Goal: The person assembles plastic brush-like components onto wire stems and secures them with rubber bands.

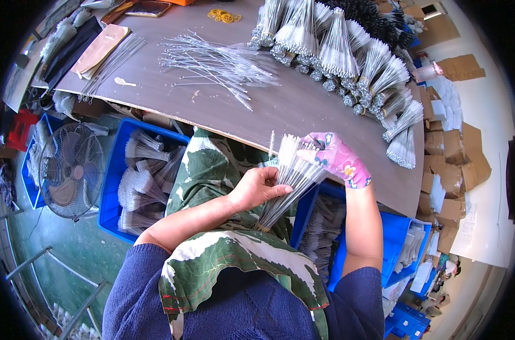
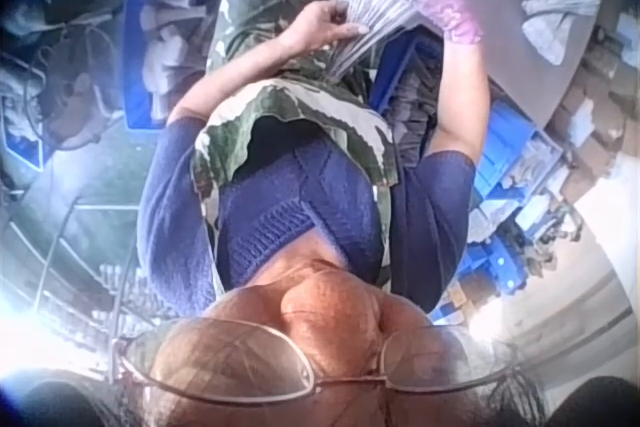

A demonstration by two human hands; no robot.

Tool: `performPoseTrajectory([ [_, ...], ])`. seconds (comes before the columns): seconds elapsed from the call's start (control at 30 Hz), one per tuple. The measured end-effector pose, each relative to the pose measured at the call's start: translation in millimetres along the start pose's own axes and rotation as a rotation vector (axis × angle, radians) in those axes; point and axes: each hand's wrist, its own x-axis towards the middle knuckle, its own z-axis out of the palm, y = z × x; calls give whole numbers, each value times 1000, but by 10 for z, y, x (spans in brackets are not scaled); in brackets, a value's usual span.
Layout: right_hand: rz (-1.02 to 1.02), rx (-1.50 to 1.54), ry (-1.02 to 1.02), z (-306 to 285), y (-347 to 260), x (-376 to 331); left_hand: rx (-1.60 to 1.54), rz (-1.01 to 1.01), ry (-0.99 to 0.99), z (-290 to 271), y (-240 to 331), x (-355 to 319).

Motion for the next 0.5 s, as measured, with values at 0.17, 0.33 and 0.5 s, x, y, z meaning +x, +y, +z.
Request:
performPoseTrajectory([
  [0.17, -113, 223, -6, -80, 286, -42, 341, 40, 11, -17, 377, -144],
  [0.33, -122, 281, -29, -205, 128, -463, 88, 87, 108, -113, 71, -191],
  [0.5, -352, 171, -137, -115, -207, -697, -310, -109, -441, 79, 152, -212],
])
